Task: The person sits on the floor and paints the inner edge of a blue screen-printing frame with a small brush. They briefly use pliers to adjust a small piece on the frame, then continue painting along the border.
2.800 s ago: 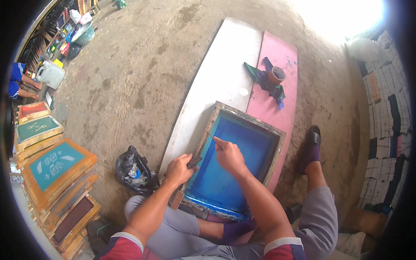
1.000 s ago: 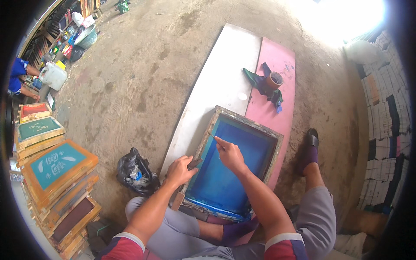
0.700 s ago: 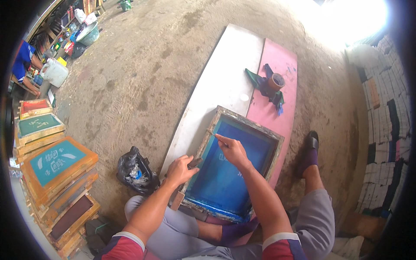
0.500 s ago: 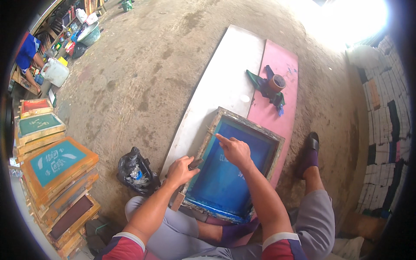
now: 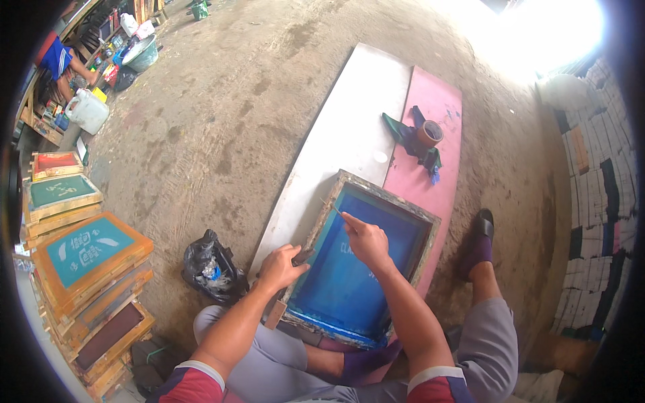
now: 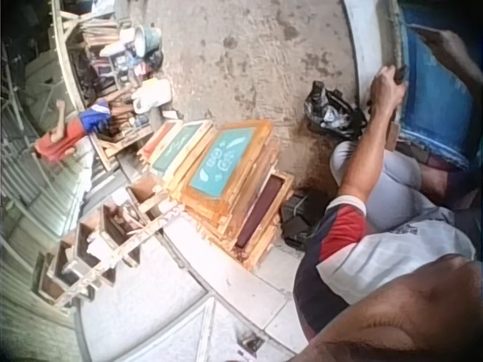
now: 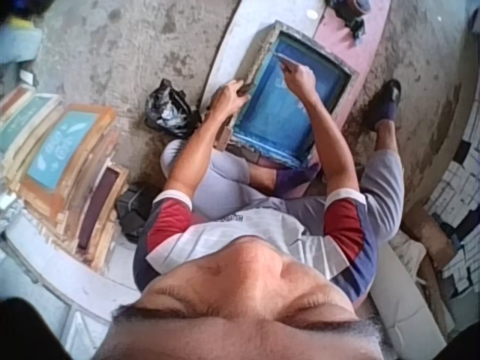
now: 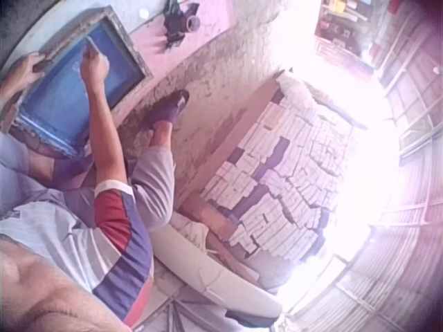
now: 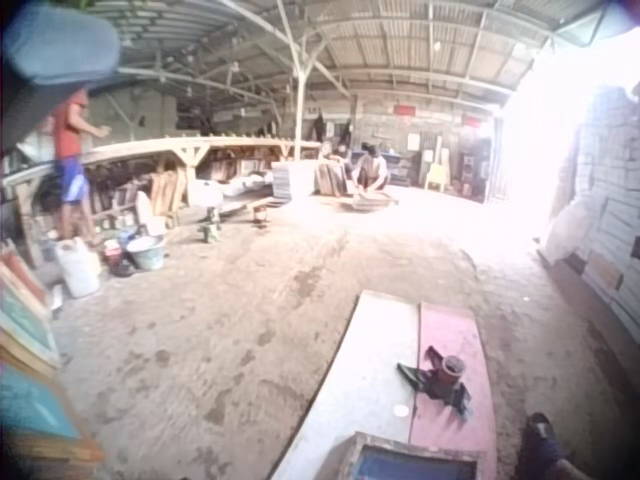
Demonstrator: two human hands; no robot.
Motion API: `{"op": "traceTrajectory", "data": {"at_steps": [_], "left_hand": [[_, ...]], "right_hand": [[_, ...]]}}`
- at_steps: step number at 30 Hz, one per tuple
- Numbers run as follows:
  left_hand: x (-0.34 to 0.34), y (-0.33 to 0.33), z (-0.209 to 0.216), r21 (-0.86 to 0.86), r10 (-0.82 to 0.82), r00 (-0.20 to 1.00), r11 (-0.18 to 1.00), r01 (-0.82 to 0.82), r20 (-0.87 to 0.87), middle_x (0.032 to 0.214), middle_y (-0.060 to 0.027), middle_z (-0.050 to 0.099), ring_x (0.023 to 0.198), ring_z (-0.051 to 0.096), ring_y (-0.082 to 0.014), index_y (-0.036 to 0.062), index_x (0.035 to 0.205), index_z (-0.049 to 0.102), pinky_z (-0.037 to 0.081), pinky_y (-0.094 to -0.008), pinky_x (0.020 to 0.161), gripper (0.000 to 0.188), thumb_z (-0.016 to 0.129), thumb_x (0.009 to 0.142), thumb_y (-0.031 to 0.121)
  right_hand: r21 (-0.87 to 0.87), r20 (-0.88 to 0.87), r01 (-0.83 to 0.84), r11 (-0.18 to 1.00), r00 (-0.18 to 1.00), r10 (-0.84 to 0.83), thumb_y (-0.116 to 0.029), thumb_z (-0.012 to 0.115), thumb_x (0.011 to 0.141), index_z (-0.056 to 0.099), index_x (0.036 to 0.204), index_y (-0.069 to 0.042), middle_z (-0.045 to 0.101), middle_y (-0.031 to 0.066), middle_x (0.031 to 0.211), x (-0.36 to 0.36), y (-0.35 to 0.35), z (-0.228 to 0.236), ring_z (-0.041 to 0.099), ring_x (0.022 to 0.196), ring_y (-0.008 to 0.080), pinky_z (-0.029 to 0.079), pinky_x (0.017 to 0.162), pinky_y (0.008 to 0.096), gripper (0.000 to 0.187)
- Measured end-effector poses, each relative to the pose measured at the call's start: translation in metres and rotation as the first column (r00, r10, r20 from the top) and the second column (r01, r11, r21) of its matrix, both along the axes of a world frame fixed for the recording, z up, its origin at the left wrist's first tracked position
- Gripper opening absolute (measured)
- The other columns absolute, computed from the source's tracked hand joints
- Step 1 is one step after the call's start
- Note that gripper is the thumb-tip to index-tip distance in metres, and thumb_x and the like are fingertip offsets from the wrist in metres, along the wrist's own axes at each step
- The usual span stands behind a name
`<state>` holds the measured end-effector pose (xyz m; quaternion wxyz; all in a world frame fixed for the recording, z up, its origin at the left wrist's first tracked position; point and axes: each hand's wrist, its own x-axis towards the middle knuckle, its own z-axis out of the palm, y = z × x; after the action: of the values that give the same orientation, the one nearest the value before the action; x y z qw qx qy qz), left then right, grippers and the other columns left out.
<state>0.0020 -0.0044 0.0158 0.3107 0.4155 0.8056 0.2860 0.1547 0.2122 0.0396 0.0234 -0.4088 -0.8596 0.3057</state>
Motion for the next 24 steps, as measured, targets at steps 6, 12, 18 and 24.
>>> {"op": "traceTrajectory", "data": {"at_steps": [6, 12, 18, 24], "left_hand": [[0.000, 0.000, 0.002, -0.009, -0.011, 1.000, 1.000, 0.011, -0.001, 0.107, -0.0179, 0.073, 0.098, 0.072, -0.0371, -0.0052, 0.130, 0.071, 0.057, -0.0457, 0.084, 0.062, 0.087, 0.081, 0.030], [-0.001, 0.001, 0.008, -0.029, -0.057, 0.998, 0.998, 0.056, -0.023, 0.104, -0.0173, 0.071, 0.095, 0.072, -0.0371, -0.0056, 0.132, 0.069, 0.056, -0.0465, 0.082, 0.062, 0.086, 0.081, 0.027], [-0.002, -0.001, 0.003, -0.027, -0.028, 1.000, 0.999, 0.028, -0.009, 0.107, -0.0157, 0.071, 0.099, 0.072, -0.0381, -0.0016, 0.130, 0.070, 0.057, -0.0486, 0.084, 0.056, 0.085, 0.083, 0.027], [-0.001, 0.001, 0.001, 0.005, -0.035, 0.999, 0.999, 0.035, -0.007, 0.110, -0.0154, 0.072, 0.101, 0.072, -0.0392, 0.0001, 0.128, 0.071, 0.057, -0.0498, 0.086, 0.053, 0.084, 0.084, 0.028]], "right_hand": [[-0.029, 0.032, -0.004, 1.000, 0.999, 0.005, -0.031, 0.060, 0.106, 0.071, 0.140, -0.027, 0.079, 0.0175, 0.107, -0.008, -0.003, 0.015, 0.074, 0.102, 0.0398, 0.058, 0.091, 0.0499, 0.036], [0.019, 0.282, -0.010, 1.000, 0.959, 0.005, -0.028, 0.058, 0.107, 0.070, 0.142, -0.023, 0.078, 0.0200, 0.109, -0.028, -0.018, 0.032, 0.073, 0.101, 0.0433, 0.058, 0.090, 0.0505, 0.037], [-0.224, -0.010, 0.034, 0.974, 0.999, -0.037, -0.026, 0.063, 0.109, 0.068, 0.145, -0.018, 0.075, 0.0156, 0.125, -0.020, 0.002, -0.005, 0.074, 0.106, 0.0278, 0.057, 0.091, 0.0413, 0.037], [-0.526, -0.170, 0.034, 0.850, 0.975, -0.144, -0.030, 0.057, 0.112, 0.066, 0.148, -0.018, 0.073, 0.0096, 0.093, -0.019, 0.023, -0.040, 0.067, 0.073, 0.0193, 0.053, 0.064, 0.0354, 0.039]]}}
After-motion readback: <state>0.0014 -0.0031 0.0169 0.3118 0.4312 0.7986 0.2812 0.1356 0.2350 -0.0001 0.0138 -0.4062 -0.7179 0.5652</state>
